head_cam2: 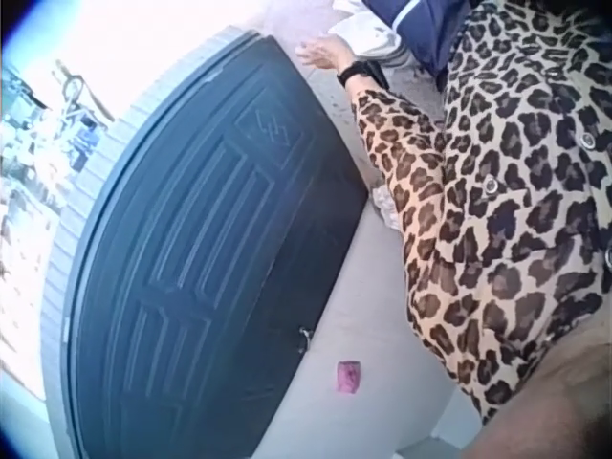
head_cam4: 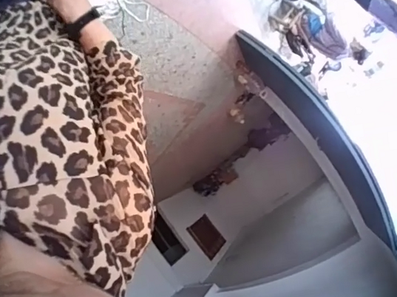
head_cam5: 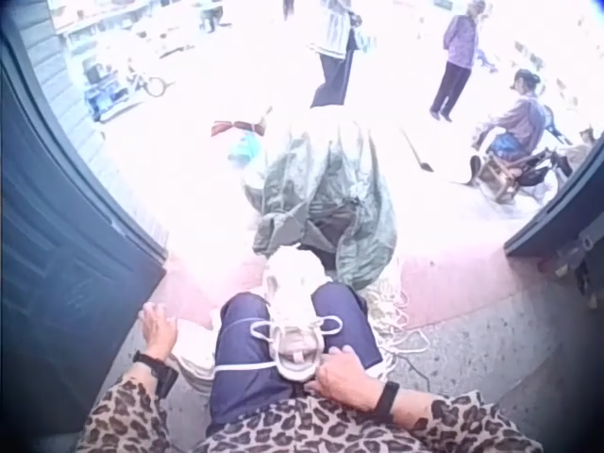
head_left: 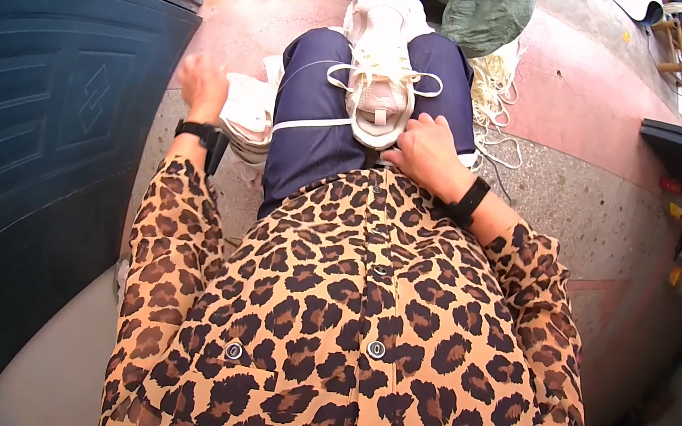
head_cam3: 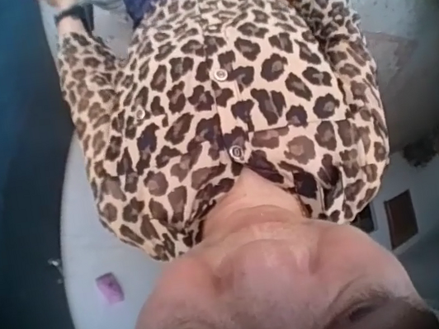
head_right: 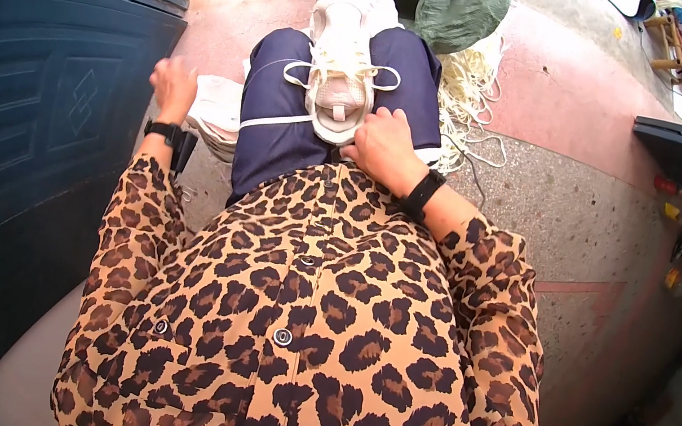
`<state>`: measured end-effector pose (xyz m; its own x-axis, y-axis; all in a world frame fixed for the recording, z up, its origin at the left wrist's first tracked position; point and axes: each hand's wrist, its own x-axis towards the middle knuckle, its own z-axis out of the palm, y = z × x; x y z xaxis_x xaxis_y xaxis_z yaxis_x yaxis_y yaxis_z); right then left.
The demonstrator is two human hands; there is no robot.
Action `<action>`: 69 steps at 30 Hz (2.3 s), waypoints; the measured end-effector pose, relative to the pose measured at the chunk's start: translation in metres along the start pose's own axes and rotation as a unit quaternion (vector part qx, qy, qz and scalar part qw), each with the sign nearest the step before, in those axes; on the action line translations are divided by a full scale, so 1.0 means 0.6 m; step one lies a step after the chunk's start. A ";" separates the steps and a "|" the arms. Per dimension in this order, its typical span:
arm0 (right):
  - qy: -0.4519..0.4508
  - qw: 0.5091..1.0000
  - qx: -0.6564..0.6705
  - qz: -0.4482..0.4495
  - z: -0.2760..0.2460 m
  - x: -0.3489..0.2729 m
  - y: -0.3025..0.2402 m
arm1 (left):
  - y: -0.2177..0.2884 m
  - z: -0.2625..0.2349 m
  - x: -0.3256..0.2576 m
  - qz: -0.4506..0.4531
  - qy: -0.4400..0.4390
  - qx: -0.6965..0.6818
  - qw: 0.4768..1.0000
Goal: Insert and thread laces through the eyelets of a white sneaker.
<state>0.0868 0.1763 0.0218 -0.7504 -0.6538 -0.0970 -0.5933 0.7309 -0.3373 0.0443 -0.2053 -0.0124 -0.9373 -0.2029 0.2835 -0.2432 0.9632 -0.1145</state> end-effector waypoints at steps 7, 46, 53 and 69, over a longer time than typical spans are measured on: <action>-0.054 0.999 -0.001 0.004 -0.005 0.006 0.000 | -0.117 0.049 -0.054 -0.244 -0.209 -0.157 0.934; -0.089 0.597 0.785 0.142 -0.084 0.064 0.025 | 0.051 -0.202 -0.021 -0.165 -0.256 -0.495 0.814; 0.002 0.552 0.792 0.260 -0.031 0.045 0.138 | 0.259 -0.234 -0.081 0.295 -0.152 -0.475 0.815; 0.089 0.556 0.701 0.438 -0.020 -0.040 0.045 | 0.294 -0.203 -0.132 0.421 -0.199 -0.329 0.822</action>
<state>0.0851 0.2142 0.0262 -0.6626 -0.0465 -0.7475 0.7396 -0.1982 -0.6432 0.1059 0.0018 0.0609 -0.7441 0.6678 0.0192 0.5979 0.6528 0.4651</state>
